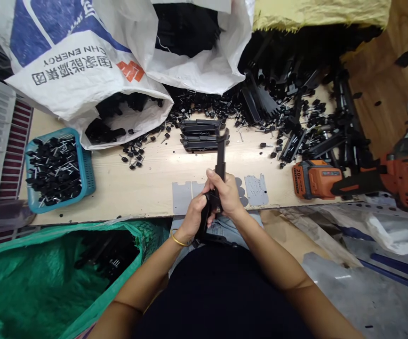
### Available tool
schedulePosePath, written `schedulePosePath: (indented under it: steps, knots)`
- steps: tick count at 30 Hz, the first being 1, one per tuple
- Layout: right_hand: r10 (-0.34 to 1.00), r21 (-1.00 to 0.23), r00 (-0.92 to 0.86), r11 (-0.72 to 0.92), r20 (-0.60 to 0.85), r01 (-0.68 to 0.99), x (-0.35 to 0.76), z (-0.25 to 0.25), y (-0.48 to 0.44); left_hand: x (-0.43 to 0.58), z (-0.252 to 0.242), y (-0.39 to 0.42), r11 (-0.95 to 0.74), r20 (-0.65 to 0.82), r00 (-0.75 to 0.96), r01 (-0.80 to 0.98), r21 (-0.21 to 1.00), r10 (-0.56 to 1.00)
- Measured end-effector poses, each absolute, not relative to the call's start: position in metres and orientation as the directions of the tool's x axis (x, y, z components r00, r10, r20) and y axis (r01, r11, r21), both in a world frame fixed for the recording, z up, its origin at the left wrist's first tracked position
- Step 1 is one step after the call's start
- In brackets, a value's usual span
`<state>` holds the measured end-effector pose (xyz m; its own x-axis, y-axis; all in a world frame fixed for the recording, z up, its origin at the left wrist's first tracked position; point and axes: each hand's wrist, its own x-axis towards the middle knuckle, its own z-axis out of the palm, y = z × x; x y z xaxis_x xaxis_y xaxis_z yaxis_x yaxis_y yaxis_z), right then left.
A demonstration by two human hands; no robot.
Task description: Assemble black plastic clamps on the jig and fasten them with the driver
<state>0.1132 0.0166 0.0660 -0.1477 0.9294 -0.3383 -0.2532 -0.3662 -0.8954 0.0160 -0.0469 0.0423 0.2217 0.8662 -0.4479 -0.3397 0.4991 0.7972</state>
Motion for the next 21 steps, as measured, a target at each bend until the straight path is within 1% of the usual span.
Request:
schedulePosePath:
  steps: [2, 3, 6, 8, 10, 11, 12, 13, 14, 15, 16, 17, 18, 19, 21]
  knots:
    - [0.95, -0.915, -0.017, -0.304, -0.311, -0.263, 0.109, 0.064, 0.01, 0.014, 0.042, -0.045, 0.505, -0.442, 0.257, -0.301, 0.809, 0.86]
    - [0.953, -0.924, 0.02, -0.286, -0.301, -0.253, 0.107, 0.062, 0.008, 0.013, 0.041, -0.044, 0.516, -0.445, 0.275, -0.293, 0.805, 0.852]
    - [0.951, -0.937, 0.033, -0.295, -0.307, -0.189, 0.107, 0.06, 0.005, 0.008, 0.036, -0.038, 0.555, -0.476, 0.304, -0.281, 0.783, 0.825]
    - [0.946, -0.937, 0.036, -0.313, -0.322, -0.158, 0.111, 0.057, 0.011, 0.003, 0.036, -0.033, 0.529, -0.459, 0.304, -0.21, 0.822, 0.835]
    - [0.936, -0.934, 0.119, -0.31, -0.333, -0.177, 0.118, 0.053, 0.021, -0.003, 0.042, -0.032, 0.392, -0.358, 0.344, -0.034, 0.919, 0.868]
    - [0.922, -0.93, 0.182, -0.304, -0.341, -0.206, 0.121, 0.05, 0.026, -0.005, 0.047, -0.033, 0.277, -0.293, 0.38, 0.097, 0.956, 0.877]
    - [0.902, -0.925, 0.25, -0.293, -0.351, -0.243, 0.123, 0.047, 0.032, -0.004, 0.053, -0.035, 0.14, -0.234, 0.41, 0.247, 0.959, 0.881]
    - [0.879, -0.918, 0.312, -0.276, -0.361, -0.284, 0.123, 0.044, 0.036, -0.002, 0.058, -0.037, 0.006, -0.194, 0.425, 0.406, 0.914, 0.884]
    - [0.857, -0.909, 0.356, -0.261, -0.373, -0.323, 0.122, 0.041, 0.039, 0.002, 0.062, -0.04, -0.094, -0.169, 0.399, 0.561, 0.823, 0.901]
    - [0.841, -0.901, 0.38, -0.251, -0.384, -0.354, 0.12, 0.038, 0.041, 0.008, 0.064, -0.042, -0.145, -0.14, 0.339, 0.69, 0.71, 0.93]
    - [0.833, -0.895, 0.392, -0.243, -0.39, -0.374, 0.116, 0.036, 0.041, 0.015, 0.064, -0.043, -0.147, -0.104, 0.262, 0.781, 0.607, 0.96]
    - [0.831, -0.893, 0.395, -0.24, -0.392, -0.381, 0.113, 0.035, 0.039, 0.021, 0.062, -0.042, -0.124, -0.063, 0.187, 0.833, 0.54, 0.98]
    - [0.839, -0.894, 0.379, -0.247, -0.391, -0.374, 0.111, 0.034, 0.037, 0.026, 0.059, -0.038, -0.095, -0.028, 0.127, 0.854, 0.512, 0.991]
    - [0.858, -0.898, 0.339, -0.267, -0.387, -0.349, 0.111, 0.035, 0.034, 0.027, 0.055, -0.033, -0.073, -0.006, 0.088, 0.853, 0.516, 0.996]
    - [0.909, -0.934, 0.248, -0.285, -0.334, -0.214, 0.121, 0.04, 0.029, 0.022, 0.045, -0.02, -0.058, 0.009, 0.064, 0.828, 0.558, 0.998]
